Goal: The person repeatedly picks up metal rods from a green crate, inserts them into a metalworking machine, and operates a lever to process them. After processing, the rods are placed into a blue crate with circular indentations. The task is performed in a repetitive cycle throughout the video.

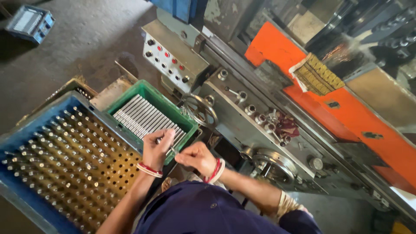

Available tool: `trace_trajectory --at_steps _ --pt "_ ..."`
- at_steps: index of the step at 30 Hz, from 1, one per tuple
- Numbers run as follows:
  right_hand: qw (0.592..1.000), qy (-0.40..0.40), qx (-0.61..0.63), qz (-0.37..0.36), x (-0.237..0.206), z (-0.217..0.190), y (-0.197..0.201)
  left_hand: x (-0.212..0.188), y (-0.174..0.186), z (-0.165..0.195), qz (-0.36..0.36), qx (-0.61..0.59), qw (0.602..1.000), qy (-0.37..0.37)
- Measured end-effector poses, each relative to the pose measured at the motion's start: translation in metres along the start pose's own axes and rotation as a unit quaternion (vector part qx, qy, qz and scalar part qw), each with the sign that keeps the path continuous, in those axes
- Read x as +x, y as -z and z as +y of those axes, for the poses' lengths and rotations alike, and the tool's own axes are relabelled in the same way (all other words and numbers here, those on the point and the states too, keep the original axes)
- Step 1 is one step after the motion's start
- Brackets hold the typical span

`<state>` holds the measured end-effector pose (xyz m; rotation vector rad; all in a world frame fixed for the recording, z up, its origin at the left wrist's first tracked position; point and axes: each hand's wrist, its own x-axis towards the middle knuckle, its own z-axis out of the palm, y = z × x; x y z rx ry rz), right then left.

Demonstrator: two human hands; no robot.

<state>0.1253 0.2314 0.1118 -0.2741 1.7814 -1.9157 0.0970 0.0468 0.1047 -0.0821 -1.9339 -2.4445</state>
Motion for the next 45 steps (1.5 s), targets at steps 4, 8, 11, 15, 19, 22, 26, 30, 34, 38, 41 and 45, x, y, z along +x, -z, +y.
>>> trace_trajectory --at_steps 4,8,11,15,19,22,26,30,34,38,41,45 --pt "0.992 0.022 0.118 0.039 -0.009 0.004 -0.006 0.005 -0.010 0.013 -0.004 -0.033 0.999 -0.005" --pt "0.988 0.084 0.017 0.126 0.001 -0.008 0.001 0.024 -0.020 0.000 0.002 -0.046 0.998 0.039" --pt "0.928 0.230 -0.192 0.221 0.006 -0.013 0.015 0.048 -0.021 -0.032 0.050 -0.196 0.966 0.163" --pt "0.882 0.274 -0.254 0.288 -0.038 0.009 0.061 0.075 0.025 -0.089 0.083 -0.408 0.871 0.260" --pt "0.859 0.103 -0.206 0.458 -0.101 0.064 0.122 0.073 0.063 -0.144 0.113 -0.372 0.846 0.365" --pt "0.817 0.042 -0.183 0.545 -0.153 0.113 0.141 0.086 0.041 -0.173 0.093 -0.334 0.851 0.395" --pt "0.789 -0.003 -0.107 0.605 -0.187 0.157 0.133 0.110 -0.015 -0.186 0.100 -0.246 0.861 0.434" --pt "0.810 0.026 -0.084 0.579 -0.183 0.159 0.117 0.120 -0.070 -0.190 0.065 -0.194 0.866 0.456" --pt "0.826 0.042 -0.103 0.552 -0.169 0.139 0.107 0.118 -0.105 -0.194 0.033 -0.164 0.868 0.468" --pt "0.835 0.060 -0.107 0.537 -0.162 0.127 0.105 0.115 -0.113 -0.198 0.017 -0.144 0.871 0.468" --pt "0.846 0.059 -0.069 0.525 -0.160 0.126 0.104 0.117 -0.097 -0.198 0.015 -0.135 0.875 0.465" --pt "0.856 0.044 -0.105 0.505 -0.154 0.122 0.103 0.119 -0.057 -0.193 0.024 -0.124 0.881 0.457"
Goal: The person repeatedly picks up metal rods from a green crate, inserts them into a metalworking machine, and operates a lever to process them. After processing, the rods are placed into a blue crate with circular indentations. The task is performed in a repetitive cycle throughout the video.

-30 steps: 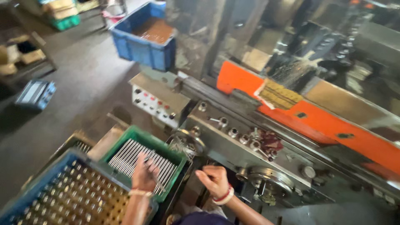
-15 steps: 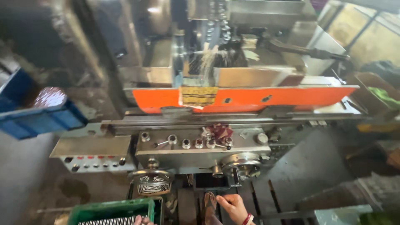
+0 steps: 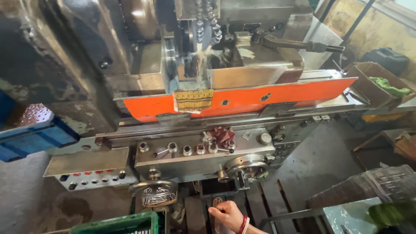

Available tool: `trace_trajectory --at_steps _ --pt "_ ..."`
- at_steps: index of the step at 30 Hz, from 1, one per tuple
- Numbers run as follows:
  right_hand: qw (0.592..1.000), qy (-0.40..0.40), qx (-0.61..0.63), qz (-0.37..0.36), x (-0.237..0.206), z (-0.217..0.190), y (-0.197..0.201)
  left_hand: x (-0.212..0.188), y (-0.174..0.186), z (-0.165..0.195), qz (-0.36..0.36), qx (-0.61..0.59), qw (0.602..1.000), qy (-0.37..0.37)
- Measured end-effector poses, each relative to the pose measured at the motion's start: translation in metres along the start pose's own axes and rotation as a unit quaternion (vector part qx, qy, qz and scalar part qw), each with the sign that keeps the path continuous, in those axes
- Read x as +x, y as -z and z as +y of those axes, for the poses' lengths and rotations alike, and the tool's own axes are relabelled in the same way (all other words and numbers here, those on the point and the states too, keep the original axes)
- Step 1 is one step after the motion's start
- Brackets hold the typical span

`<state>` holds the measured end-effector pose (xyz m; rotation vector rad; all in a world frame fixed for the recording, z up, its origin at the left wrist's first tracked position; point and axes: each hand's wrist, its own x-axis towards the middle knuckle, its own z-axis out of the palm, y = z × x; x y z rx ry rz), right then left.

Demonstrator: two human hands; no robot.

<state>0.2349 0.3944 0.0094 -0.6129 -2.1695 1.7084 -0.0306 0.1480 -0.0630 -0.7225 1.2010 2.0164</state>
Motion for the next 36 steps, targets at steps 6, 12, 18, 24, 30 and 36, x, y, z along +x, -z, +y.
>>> trace_trajectory --at_steps 6,12,18,24,30,36 --pt "0.999 0.014 -0.014 -0.048 0.003 -0.023 -0.024 -0.011 0.042 0.008 0.018 0.007 1.000 -0.019" --pt "0.993 0.041 -0.062 -0.090 -0.002 -0.048 -0.037 -0.031 0.044 0.030 0.026 0.012 0.999 -0.044" --pt "0.923 0.159 -0.332 -0.110 0.011 -0.042 0.005 -0.030 0.041 0.045 0.023 0.023 0.995 -0.099" --pt "0.892 0.014 -0.452 0.024 0.051 -0.031 0.131 -0.043 0.008 0.083 -0.077 0.065 0.929 -0.356" --pt "0.808 0.101 -0.519 0.261 0.091 -0.088 0.267 -0.136 -0.133 0.160 -0.190 0.114 0.836 -0.502" --pt "0.722 0.150 -0.524 0.425 0.138 -0.184 0.369 -0.202 -0.297 0.225 -0.296 0.167 0.760 -0.554"
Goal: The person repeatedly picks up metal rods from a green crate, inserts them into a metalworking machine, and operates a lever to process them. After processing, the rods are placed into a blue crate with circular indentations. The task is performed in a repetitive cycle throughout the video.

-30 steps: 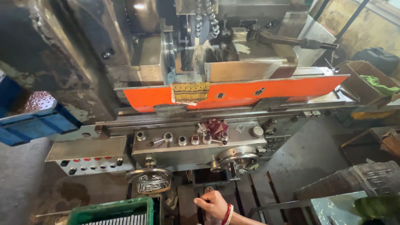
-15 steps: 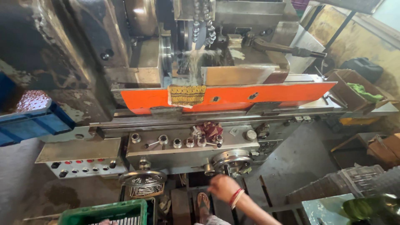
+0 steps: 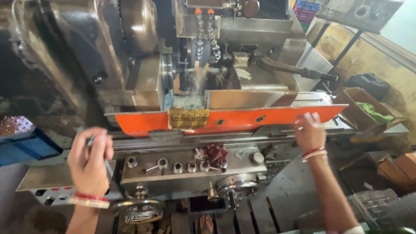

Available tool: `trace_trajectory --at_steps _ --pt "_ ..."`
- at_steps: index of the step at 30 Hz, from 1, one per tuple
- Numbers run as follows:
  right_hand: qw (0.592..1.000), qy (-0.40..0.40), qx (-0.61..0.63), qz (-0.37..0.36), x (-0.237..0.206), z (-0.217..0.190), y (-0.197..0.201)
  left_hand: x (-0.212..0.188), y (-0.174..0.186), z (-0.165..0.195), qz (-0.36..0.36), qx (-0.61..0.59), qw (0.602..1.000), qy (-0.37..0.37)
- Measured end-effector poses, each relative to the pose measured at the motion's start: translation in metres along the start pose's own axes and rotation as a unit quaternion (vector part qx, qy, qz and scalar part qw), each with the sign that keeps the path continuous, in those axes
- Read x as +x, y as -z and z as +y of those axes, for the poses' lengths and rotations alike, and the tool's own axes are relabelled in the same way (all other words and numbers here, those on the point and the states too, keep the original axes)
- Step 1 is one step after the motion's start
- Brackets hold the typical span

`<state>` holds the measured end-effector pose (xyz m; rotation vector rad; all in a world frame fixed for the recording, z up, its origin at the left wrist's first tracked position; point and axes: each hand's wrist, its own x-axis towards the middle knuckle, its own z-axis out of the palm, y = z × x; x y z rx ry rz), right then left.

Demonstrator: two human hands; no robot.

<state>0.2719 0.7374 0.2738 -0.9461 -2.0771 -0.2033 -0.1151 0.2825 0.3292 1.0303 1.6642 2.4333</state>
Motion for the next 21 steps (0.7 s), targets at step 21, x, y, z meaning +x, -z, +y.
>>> trace_trajectory --at_steps 21 --pt "0.904 -0.204 -0.266 -0.265 0.261 0.116 -0.103 0.275 -0.333 -0.362 0.038 -0.123 0.864 0.487"
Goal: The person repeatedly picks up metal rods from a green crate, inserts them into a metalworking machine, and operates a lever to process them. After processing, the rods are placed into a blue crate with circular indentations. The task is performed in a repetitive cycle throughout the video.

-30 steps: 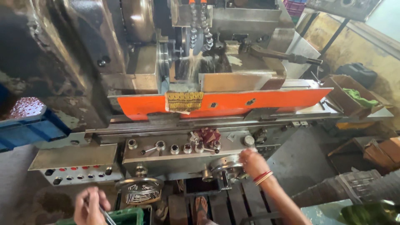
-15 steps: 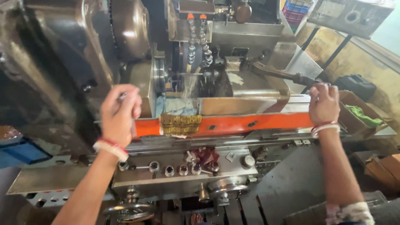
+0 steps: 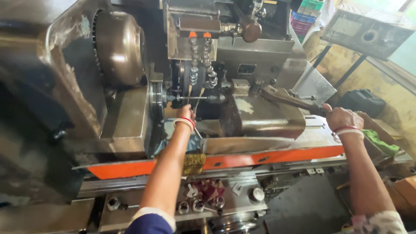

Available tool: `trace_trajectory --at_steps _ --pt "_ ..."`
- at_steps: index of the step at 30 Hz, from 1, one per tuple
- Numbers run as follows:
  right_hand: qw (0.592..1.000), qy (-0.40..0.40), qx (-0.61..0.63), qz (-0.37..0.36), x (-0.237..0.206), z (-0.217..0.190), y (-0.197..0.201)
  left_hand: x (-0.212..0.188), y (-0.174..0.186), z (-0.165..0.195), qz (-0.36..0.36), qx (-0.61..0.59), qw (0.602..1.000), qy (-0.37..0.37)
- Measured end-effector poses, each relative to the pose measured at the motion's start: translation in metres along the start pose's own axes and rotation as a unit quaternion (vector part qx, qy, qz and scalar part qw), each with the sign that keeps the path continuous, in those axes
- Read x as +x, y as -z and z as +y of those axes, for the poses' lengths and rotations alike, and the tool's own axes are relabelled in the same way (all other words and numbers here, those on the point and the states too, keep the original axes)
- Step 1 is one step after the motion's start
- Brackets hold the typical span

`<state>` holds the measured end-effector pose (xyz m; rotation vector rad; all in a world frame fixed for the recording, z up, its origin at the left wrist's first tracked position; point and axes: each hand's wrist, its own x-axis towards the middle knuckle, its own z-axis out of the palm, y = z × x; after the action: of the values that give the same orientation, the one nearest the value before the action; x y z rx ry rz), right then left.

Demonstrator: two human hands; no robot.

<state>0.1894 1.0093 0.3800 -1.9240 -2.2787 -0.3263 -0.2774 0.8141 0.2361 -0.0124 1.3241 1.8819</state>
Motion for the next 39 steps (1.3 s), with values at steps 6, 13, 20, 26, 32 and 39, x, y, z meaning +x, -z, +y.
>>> trace_trajectory --at_steps 6,13,20,26,32,39 --pt "0.999 0.011 -0.040 0.016 0.012 0.001 -0.017 0.046 -0.038 0.006 -0.005 -0.048 0.996 0.074" --pt "0.999 0.006 -0.040 0.026 0.023 0.004 -0.034 0.079 -0.056 0.012 0.036 -0.163 0.981 0.097" --pt "0.998 0.003 -0.046 0.042 0.023 0.005 -0.037 0.088 -0.055 0.014 0.000 -0.137 0.987 0.087" --pt "0.997 0.008 -0.037 0.061 0.021 0.003 -0.036 0.102 -0.046 -0.004 0.000 -0.154 0.986 0.070" --pt "0.997 0.009 -0.050 0.057 0.023 0.000 -0.036 0.116 -0.040 -0.011 -0.034 -0.211 0.975 0.063" --pt "0.997 -0.001 -0.054 0.060 0.026 -0.003 -0.039 0.118 -0.041 -0.011 -0.044 -0.232 0.971 0.031"
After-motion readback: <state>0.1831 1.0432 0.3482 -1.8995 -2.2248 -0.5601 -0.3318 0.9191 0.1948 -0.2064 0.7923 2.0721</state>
